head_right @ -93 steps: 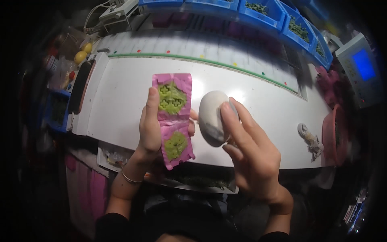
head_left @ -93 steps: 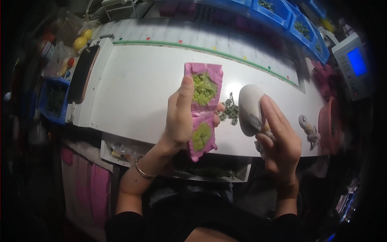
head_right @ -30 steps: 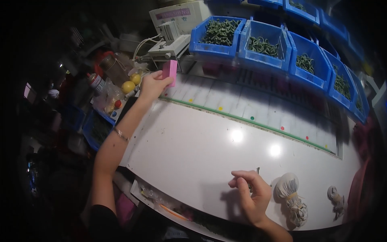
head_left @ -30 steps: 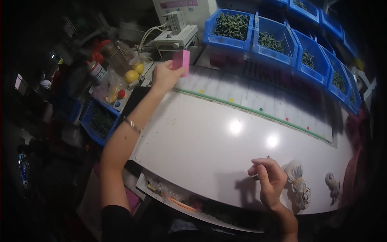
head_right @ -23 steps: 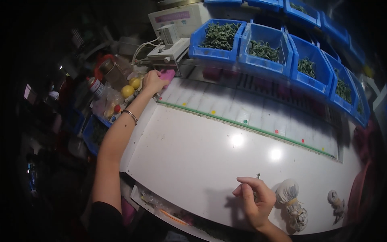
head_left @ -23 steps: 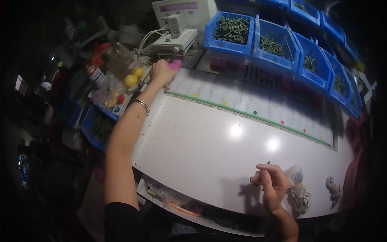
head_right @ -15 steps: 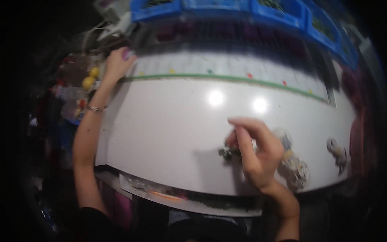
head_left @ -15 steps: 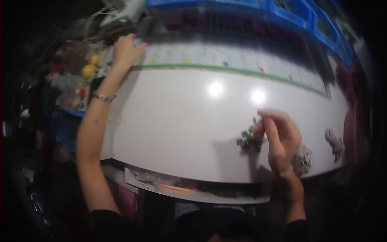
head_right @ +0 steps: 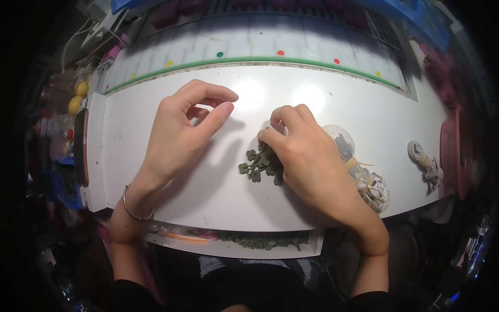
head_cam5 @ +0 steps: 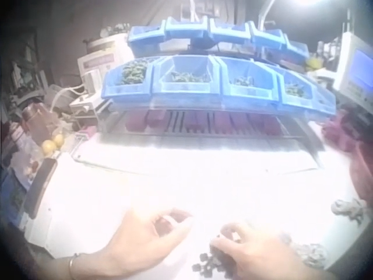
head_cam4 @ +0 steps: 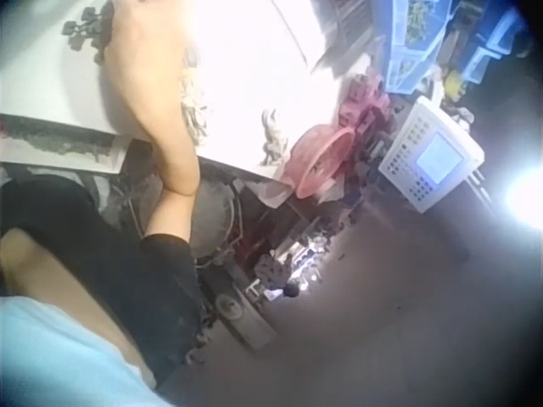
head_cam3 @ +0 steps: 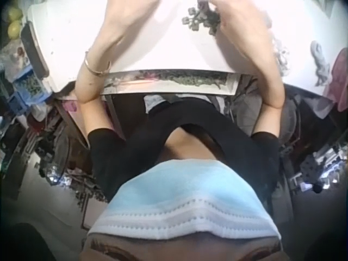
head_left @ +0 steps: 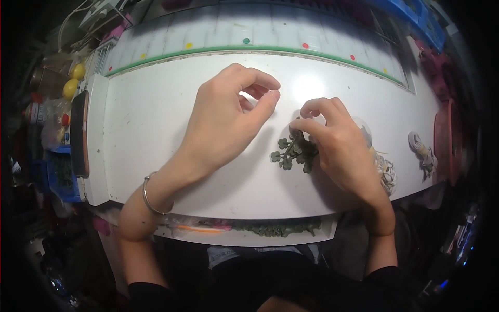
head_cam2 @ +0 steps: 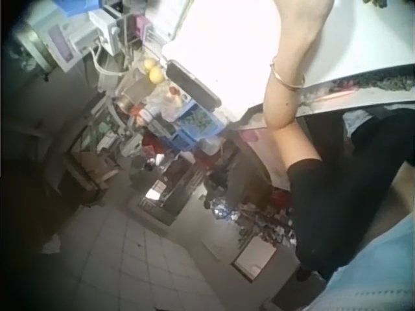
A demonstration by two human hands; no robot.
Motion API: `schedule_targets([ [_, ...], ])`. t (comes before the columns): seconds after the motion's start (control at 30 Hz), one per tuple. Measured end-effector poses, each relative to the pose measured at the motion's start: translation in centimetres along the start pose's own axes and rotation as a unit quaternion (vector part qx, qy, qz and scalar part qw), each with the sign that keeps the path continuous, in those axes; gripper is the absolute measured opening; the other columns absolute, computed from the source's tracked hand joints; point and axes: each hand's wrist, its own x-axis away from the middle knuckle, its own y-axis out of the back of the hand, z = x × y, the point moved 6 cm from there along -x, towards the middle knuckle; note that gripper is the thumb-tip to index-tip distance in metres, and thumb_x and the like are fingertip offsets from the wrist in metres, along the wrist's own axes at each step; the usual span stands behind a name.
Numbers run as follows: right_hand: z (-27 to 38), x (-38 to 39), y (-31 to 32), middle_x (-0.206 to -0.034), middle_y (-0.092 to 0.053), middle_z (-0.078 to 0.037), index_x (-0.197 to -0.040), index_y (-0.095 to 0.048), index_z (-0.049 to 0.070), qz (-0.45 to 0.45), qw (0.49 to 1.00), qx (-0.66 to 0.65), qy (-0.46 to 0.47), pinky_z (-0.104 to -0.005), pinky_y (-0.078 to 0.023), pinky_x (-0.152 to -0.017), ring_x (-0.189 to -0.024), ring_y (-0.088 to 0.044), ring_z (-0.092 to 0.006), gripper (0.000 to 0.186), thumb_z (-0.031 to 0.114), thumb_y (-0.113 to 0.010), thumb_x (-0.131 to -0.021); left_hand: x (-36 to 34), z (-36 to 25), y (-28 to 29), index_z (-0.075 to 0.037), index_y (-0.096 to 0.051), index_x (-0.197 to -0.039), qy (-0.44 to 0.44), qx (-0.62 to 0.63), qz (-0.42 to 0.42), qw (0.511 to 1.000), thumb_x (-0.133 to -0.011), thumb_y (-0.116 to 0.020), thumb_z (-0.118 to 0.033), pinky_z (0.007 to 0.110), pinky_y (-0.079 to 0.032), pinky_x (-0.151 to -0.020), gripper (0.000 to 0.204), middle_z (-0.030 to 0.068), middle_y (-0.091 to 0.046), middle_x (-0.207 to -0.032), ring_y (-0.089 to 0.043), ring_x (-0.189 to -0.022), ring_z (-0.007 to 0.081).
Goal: The person uses pink rubber molds to shape green plastic components, cleaning the molds and components by hand and with a small tool, and then organizes the finished parts and molds on the workstation.
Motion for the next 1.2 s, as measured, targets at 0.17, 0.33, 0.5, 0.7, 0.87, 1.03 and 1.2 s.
schedule_targets([
  [0.17, -0.6, 0.3, 0.2, -0.093, -0.053, -0.009, -0.082, -0.057, 0.001, -0.011, 0.999, 0.028, -0.010, -0.0356, -0.044, -0.073, -0.087, -0.051, -0.0272, 0.021, -0.011, -0.058, -0.064, 0.0, -0.2, -1.1, 0.001, -0.063, -0.094, -0.001, 0.093, -0.008, 0.996, -0.086, -0.055, -0.008, 0.023, -0.046, -0.068, 0.014, 0.0064, -0.060, -0.093, -0.057, -0.081, 0.0114],
  [0.33, -0.8, 0.1, 0.4, -0.090, -0.054, -0.008, -0.081, -0.054, 0.002, 0.013, 1.000, -0.007, -0.011, -0.0356, -0.044, -0.072, -0.086, -0.051, -0.0275, 0.021, -0.010, -0.059, -0.064, 0.0, 1.2, -0.9, 0.002, -0.063, -0.094, 0.011, 0.116, -0.018, 0.993, -0.086, -0.055, -0.007, 0.021, -0.046, -0.066, 0.014, 0.0055, -0.059, -0.092, -0.057, -0.078, 0.0104],
  [0.5, -0.7, 0.1, 0.9, -0.088, -0.051, -0.009, -0.082, -0.054, 0.000, 0.015, 0.998, -0.056, 0.005, -0.0345, -0.044, -0.069, -0.084, -0.048, -0.0265, 0.011, -0.003, -0.056, -0.072, 0.2, 1.2, -1.3, 0.003, -0.062, -0.095, 0.020, 0.134, 0.021, 0.991, -0.087, -0.054, -0.007, 0.021, -0.047, -0.067, 0.015, 0.0063, -0.059, -0.091, -0.057, -0.076, 0.0099],
  [0.7, -0.4, 0.1, 0.0, -0.087, -0.051, -0.010, -0.085, -0.055, 0.000, 0.023, 0.998, -0.059, 0.013, -0.0354, -0.043, -0.068, -0.083, -0.048, -0.0268, 0.010, 0.000, -0.058, -0.075, 0.2, 1.5, -1.6, 0.003, -0.062, -0.095, 0.023, 0.127, 0.030, 0.991, -0.087, -0.054, -0.008, 0.021, -0.047, -0.068, 0.016, 0.0062, -0.060, -0.089, -0.057, -0.075, 0.0097],
  [0.87, -0.2, 0.0, -0.5, -0.086, -0.051, -0.011, -0.083, -0.054, -0.001, 0.041, 0.997, -0.070, 0.012, -0.0358, -0.043, -0.068, -0.081, -0.047, -0.0269, 0.009, 0.001, -0.058, -0.075, 0.5, 1.7, -2.1, 0.002, -0.062, -0.096, 0.068, 0.124, 0.069, 0.988, -0.086, -0.056, -0.009, 0.021, -0.046, -0.067, 0.016, 0.0052, -0.061, -0.084, -0.056, -0.073, 0.0086],
  [1.03, -0.1, 0.1, -0.6, -0.084, -0.053, -0.008, -0.079, -0.055, 0.002, 0.027, 0.996, -0.080, -0.010, -0.0332, -0.043, -0.068, -0.081, -0.050, -0.0249, 0.016, -0.005, -0.063, -0.067, 0.9, 1.9, -2.1, 0.002, -0.063, -0.096, 0.077, 0.089, 0.074, 0.990, -0.085, -0.058, -0.010, 0.022, -0.046, -0.066, 0.017, 0.0059, -0.062, -0.082, -0.056, -0.071, 0.0092],
  [1.2, -0.3, 0.2, 0.0, -0.076, -0.053, -0.010, -0.081, -0.054, 0.000, -0.015, 0.989, -0.145, -0.016, -0.0313, -0.044, -0.063, -0.068, -0.053, -0.0237, 0.011, -0.002, -0.061, -0.073, 1.1, 2.7, -1.8, 0.003, -0.063, -0.095, 0.105, 0.074, 0.095, 0.987, -0.084, -0.061, -0.016, 0.022, -0.047, -0.067, 0.022, 0.0075, -0.064, -0.082, -0.057, -0.071, 0.0111],
])
